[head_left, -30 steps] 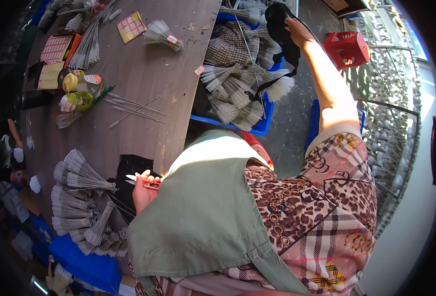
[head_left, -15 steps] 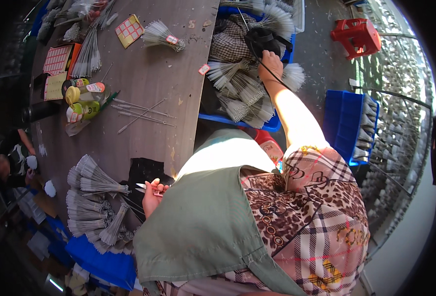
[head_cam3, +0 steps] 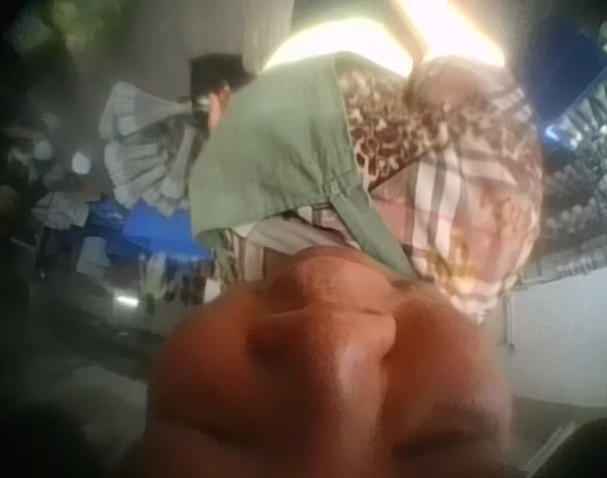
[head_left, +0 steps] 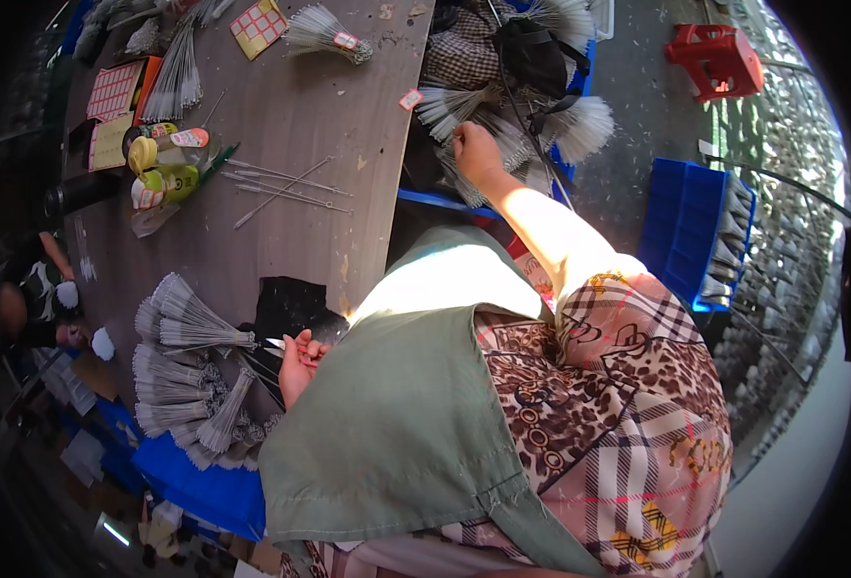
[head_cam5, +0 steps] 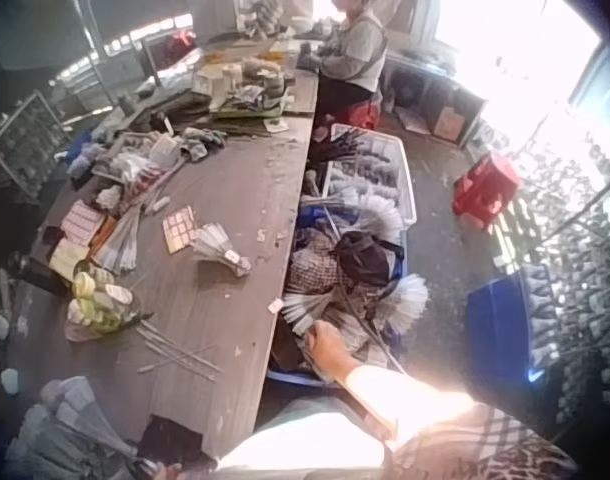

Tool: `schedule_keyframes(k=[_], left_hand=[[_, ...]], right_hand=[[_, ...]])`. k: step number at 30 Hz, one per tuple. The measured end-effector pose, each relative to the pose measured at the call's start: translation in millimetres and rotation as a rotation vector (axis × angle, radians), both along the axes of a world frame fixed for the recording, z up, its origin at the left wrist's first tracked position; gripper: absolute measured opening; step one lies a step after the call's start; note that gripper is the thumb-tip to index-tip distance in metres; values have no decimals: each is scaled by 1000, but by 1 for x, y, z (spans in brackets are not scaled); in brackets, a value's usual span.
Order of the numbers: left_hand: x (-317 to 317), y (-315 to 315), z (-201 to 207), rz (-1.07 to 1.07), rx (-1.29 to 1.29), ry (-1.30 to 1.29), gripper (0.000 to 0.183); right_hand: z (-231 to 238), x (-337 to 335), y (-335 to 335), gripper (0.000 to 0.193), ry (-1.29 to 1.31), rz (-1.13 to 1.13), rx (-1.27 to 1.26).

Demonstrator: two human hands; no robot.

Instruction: The person trims the ends of bundles of wire brushes using shears. They hold a bundle in one hand and use the shears in the other to cut the tips, then place the finished bundles on the table. The process is repeated for multiple bundles throughout the video.

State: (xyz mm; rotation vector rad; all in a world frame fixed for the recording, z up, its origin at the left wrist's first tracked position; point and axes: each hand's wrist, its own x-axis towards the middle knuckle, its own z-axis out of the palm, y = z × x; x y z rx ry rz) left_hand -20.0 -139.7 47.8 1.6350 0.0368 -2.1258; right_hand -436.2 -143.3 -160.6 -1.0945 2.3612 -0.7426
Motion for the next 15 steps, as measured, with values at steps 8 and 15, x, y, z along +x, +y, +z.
schedule_keyframes(k=[8,15], left_hand=[[15,22,5,63,0,-22,41],[36,41,-4,88,26,-6,41]], right_hand=[[-20,71,-37,82,-163,-193,535],[-22,77,-45,90,-195,-271,522]])
